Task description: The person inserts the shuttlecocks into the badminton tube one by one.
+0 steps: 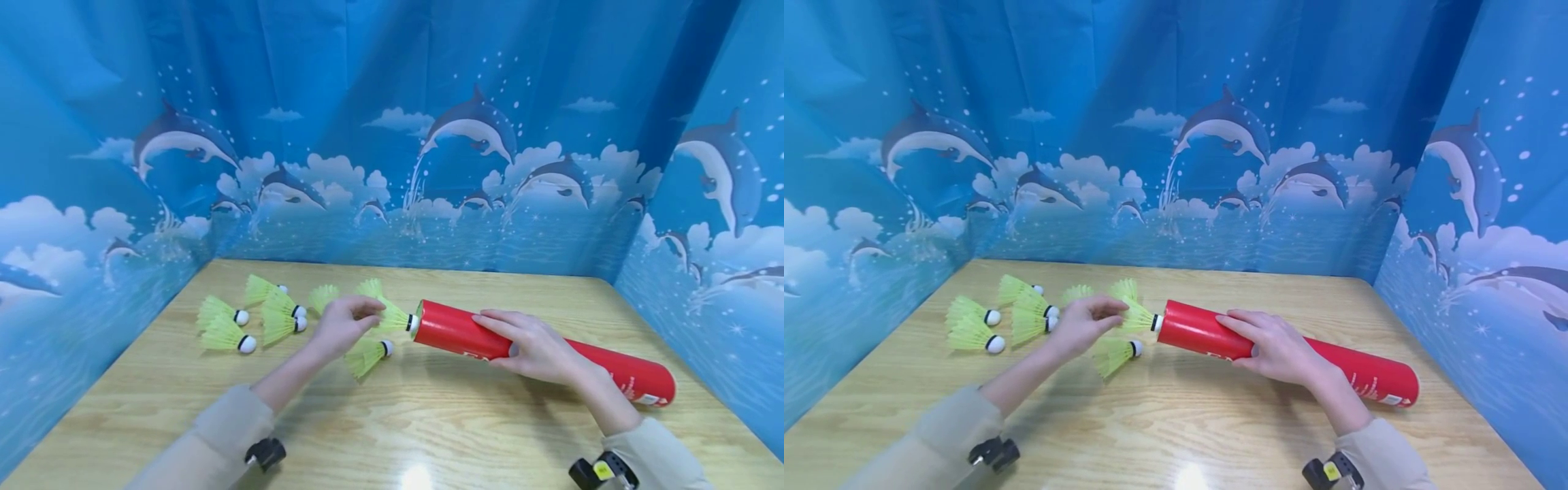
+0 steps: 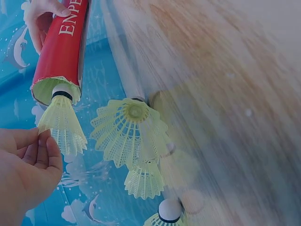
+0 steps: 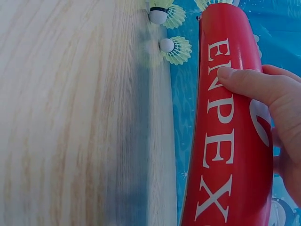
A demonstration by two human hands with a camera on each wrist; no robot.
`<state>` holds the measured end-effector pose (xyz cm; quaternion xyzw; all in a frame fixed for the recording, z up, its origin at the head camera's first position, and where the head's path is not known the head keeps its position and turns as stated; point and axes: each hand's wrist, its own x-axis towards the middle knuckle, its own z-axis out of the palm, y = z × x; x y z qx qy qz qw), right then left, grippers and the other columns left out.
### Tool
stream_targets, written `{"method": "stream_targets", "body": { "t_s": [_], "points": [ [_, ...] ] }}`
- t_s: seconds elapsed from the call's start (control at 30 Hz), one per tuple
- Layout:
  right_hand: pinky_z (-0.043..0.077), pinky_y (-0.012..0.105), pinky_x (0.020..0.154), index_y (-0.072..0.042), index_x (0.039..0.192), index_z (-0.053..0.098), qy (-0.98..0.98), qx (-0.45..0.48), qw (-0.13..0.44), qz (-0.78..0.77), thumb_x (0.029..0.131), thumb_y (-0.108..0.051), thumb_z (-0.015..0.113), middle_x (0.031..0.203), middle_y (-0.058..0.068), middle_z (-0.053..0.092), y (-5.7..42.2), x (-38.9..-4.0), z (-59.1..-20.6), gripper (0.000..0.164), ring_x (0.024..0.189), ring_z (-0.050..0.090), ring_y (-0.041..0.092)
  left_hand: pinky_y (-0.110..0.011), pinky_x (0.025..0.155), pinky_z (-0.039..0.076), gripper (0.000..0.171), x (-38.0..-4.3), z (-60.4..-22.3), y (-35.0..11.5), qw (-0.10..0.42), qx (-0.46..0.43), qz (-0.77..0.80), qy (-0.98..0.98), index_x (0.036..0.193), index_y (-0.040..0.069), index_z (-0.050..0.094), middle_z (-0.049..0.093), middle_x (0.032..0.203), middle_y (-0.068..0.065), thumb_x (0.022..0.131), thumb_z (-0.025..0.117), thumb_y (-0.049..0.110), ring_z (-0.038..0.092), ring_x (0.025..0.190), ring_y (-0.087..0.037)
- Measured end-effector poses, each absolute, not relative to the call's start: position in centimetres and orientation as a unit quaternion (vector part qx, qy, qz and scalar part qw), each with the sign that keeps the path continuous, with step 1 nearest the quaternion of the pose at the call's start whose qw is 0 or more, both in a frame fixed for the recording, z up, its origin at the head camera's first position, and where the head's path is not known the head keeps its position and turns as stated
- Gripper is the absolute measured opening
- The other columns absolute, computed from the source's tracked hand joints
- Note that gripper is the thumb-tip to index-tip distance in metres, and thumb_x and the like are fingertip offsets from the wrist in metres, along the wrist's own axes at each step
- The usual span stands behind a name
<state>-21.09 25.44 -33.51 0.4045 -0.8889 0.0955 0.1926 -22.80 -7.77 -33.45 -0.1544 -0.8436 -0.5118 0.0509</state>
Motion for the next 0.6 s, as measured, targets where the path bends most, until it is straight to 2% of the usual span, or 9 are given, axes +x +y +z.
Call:
{"method": "stream_targets", "body": {
  "t_s": [0.2, 0.4, 0.6],
  "points": [
    [0.052, 0.042, 0.075, -0.016, 0.134, 0.049, -0.894, 0.395, 0.183, 0.101, 0.061, -0.022, 0.087, 0.127, 0.010, 0.053, 25.4, -21.0, -33.4, 0.083, 0.107, 0.053, 0.026, -0.027, 0.069, 0.052, 0.019, -22.7, -33.3, -7.1, 0.053, -0.168, -0.504, -0.846, 0.101, 0.008, 0.070, 0.069, 0.093, -0.002, 0.083, 0.066, 0.002, 0.063, 0.082, -0.014],
    [0.052, 0.042, 0.075, -0.016, 0.135, 0.049, -0.895, 0.394, 0.181, 0.103, 0.060, -0.022, 0.088, 0.127, 0.010, 0.053, 25.5, -21.0, -33.4, 0.084, 0.107, 0.053, 0.026, -0.026, 0.069, 0.053, 0.020, -22.8, -33.4, -6.2, 0.056, -0.189, -0.517, -0.833, 0.101, 0.005, 0.070, 0.069, 0.095, -0.006, 0.083, 0.065, -0.001, 0.064, 0.083, -0.016],
    [0.053, 0.040, 0.074, -0.016, 0.134, 0.050, -0.892, 0.399, 0.187, 0.101, 0.060, -0.022, 0.088, 0.127, 0.009, 0.054, 25.4, -21.1, -33.5, 0.084, 0.106, 0.053, 0.026, -0.026, 0.072, 0.053, 0.023, -22.9, -33.6, -5.4, 0.055, -0.188, -0.526, -0.827, 0.105, 0.005, 0.065, 0.069, 0.089, -0.005, 0.083, 0.064, -0.002, 0.065, 0.083, -0.016]
  ]
}}
